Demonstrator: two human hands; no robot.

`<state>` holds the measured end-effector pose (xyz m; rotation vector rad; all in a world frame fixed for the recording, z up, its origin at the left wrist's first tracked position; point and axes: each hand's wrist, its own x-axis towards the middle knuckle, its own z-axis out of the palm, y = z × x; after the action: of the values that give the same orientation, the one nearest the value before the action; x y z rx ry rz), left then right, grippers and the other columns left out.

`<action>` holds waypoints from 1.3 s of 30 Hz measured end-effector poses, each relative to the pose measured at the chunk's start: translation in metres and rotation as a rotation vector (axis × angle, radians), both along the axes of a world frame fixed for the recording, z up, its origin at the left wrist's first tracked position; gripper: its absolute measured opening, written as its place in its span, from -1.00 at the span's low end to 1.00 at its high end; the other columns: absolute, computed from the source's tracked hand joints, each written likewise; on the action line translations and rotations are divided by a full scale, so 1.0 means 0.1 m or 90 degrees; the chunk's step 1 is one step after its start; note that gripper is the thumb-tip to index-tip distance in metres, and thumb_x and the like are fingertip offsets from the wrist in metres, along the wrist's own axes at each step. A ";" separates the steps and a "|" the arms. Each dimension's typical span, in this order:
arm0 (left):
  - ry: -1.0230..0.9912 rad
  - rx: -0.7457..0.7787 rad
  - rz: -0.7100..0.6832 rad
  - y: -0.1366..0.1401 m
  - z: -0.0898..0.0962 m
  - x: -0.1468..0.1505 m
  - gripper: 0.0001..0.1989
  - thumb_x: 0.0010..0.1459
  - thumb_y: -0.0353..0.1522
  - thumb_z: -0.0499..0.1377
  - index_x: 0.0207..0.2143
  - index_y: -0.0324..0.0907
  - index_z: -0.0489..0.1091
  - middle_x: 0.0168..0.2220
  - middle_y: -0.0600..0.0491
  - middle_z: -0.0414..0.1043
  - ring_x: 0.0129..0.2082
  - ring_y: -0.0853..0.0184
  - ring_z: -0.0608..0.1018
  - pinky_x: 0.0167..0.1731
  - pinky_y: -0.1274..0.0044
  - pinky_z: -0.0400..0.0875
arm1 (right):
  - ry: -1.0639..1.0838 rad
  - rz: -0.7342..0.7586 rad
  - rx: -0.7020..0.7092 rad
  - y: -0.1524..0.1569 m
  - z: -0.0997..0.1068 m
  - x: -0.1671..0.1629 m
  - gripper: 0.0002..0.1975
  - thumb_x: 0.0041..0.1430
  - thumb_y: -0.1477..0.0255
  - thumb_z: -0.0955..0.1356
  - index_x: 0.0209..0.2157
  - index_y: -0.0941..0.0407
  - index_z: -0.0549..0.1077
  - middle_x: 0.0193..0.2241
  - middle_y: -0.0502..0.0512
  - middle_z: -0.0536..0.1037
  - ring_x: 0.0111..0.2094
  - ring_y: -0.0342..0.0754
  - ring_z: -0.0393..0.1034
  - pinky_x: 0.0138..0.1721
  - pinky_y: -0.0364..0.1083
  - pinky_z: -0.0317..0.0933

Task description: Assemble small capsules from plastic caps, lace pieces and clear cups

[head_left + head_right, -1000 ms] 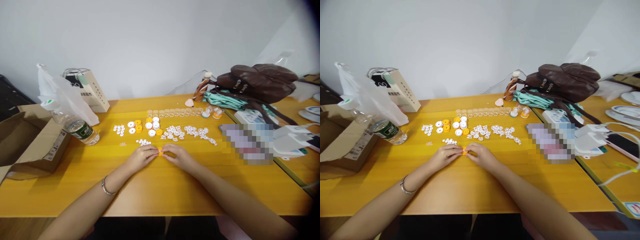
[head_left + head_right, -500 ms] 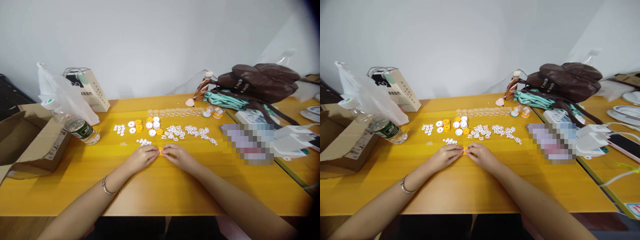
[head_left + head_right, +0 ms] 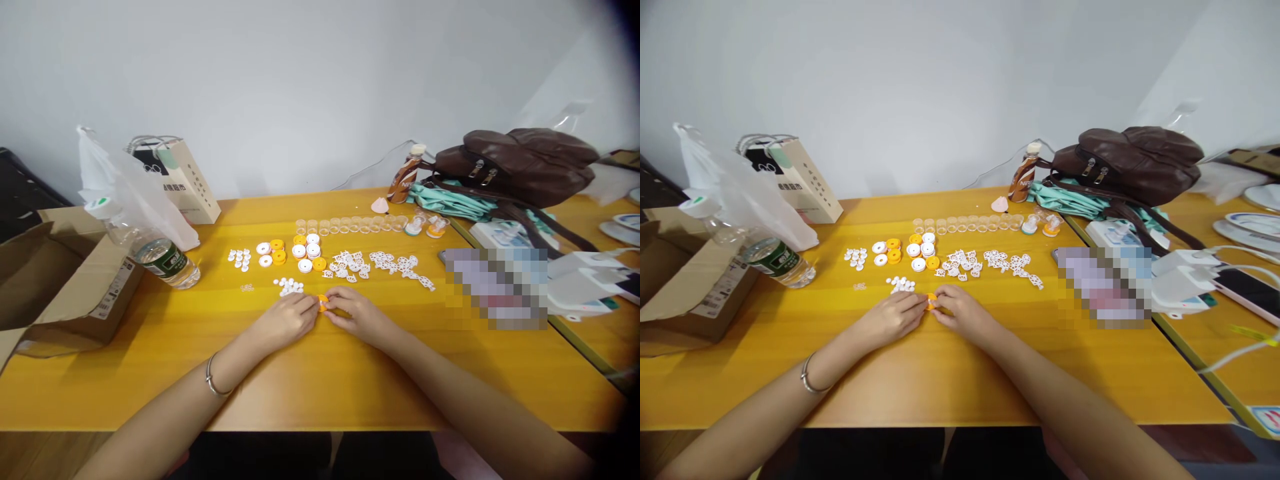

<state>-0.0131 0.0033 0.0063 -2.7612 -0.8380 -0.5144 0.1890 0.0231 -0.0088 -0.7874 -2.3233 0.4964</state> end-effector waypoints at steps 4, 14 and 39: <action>0.031 0.004 0.003 -0.03 -0.03 0.01 -0.78 0.22 -0.49 -0.07 -0.28 -0.34 0.36 -0.28 -0.13 0.39 -0.26 0.26 0.48 -0.25 0.37 0.44 | -0.022 -0.012 0.019 -0.01 0.00 -0.02 -0.90 0.13 0.48 0.26 -0.42 0.11 0.41 -0.34 0.15 0.44 -0.28 -0.03 0.36 -0.23 -0.02 0.31; -0.058 -0.084 0.008 0.00 0.08 0.01 -0.77 0.21 -0.41 -0.03 -0.22 -0.29 0.39 -0.29 -0.08 0.43 -0.30 0.30 0.49 -0.25 0.41 0.43 | 0.071 -0.025 -0.052 0.03 -0.05 -0.07 -0.95 0.05 0.46 0.33 -0.41 0.10 0.34 -0.33 0.11 0.46 -0.26 -0.05 0.38 -0.19 -0.03 0.29; -0.095 -0.242 0.260 0.46 0.10 -0.68 -0.86 0.06 -0.50 0.06 -0.41 -0.20 0.41 -0.42 0.02 0.39 -0.43 0.38 0.43 -0.39 0.58 0.28 | 0.038 -0.054 -0.117 0.00 0.01 -0.07 -0.77 0.05 0.45 0.34 -0.20 0.12 0.42 -0.28 0.13 0.42 -0.22 -0.04 0.37 -0.14 -0.04 0.28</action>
<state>-0.0807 0.0494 0.0164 -2.7710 -1.6407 -0.5286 0.1820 0.0231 -0.0079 -0.9402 -2.2015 0.6939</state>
